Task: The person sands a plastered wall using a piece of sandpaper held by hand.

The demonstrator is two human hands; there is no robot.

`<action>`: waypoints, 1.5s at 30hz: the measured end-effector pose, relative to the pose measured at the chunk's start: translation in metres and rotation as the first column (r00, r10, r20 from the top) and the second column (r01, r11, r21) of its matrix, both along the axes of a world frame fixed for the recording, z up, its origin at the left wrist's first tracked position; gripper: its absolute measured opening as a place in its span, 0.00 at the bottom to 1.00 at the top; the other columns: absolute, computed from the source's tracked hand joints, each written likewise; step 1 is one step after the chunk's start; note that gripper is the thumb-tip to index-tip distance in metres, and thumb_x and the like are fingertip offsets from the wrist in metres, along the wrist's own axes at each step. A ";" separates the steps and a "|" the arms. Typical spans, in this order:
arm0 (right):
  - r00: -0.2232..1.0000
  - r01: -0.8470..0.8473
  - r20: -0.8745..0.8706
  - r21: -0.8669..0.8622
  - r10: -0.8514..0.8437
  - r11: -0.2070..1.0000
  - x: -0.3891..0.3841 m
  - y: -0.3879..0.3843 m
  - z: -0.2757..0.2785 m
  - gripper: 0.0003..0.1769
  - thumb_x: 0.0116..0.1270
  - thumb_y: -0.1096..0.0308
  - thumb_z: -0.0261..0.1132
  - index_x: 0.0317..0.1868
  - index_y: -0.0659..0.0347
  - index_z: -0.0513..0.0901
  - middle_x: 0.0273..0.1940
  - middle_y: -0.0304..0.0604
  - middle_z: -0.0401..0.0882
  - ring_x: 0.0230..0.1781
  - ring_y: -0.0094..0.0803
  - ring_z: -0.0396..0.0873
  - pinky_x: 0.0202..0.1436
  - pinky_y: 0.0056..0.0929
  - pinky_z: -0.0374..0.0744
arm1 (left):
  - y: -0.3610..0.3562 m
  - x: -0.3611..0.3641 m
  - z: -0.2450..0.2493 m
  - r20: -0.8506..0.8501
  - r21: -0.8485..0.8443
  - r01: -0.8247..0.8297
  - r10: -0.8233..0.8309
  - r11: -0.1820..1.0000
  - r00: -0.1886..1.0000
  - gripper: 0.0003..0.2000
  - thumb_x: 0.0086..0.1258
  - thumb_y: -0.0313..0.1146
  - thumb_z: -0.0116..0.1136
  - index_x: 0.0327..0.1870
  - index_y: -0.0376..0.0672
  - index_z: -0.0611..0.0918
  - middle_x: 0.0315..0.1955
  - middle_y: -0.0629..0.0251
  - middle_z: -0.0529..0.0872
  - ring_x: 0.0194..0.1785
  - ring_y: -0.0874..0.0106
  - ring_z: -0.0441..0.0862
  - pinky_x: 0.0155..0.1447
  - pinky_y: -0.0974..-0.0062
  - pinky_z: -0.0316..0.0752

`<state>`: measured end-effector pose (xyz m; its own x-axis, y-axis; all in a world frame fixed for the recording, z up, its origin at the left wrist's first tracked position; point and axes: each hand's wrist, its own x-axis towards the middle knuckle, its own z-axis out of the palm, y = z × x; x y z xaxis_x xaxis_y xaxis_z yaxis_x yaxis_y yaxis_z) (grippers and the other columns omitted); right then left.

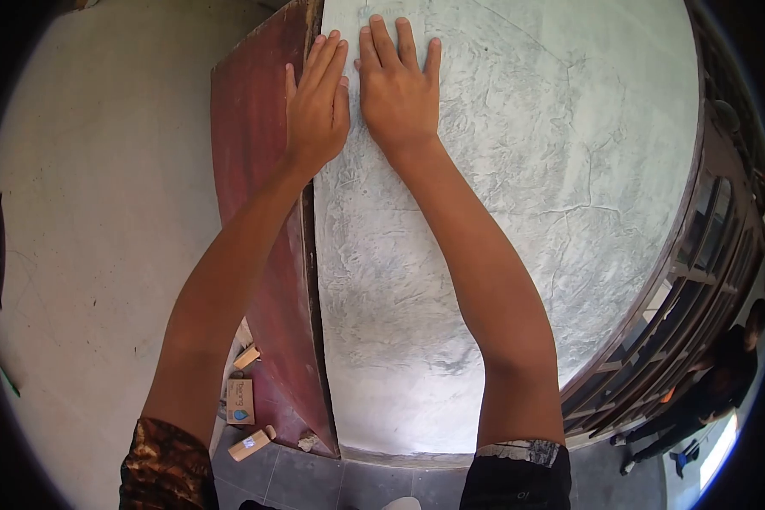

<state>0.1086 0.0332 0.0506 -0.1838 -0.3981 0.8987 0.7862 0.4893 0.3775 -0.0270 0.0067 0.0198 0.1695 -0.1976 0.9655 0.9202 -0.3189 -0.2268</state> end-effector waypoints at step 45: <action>1.000 0.005 -0.029 -0.061 -0.007 0.998 -0.001 -0.004 -0.016 0.22 0.77 0.63 0.61 0.67 0.62 0.82 0.74 0.43 0.75 0.78 0.45 0.68 0.75 0.73 0.63 | 0.001 -0.002 0.000 -0.011 -0.026 0.029 -0.030 0.999 1.000 0.25 0.83 0.28 0.41 0.80 0.40 0.69 0.82 0.60 0.65 0.86 0.60 0.55 0.83 0.36 0.43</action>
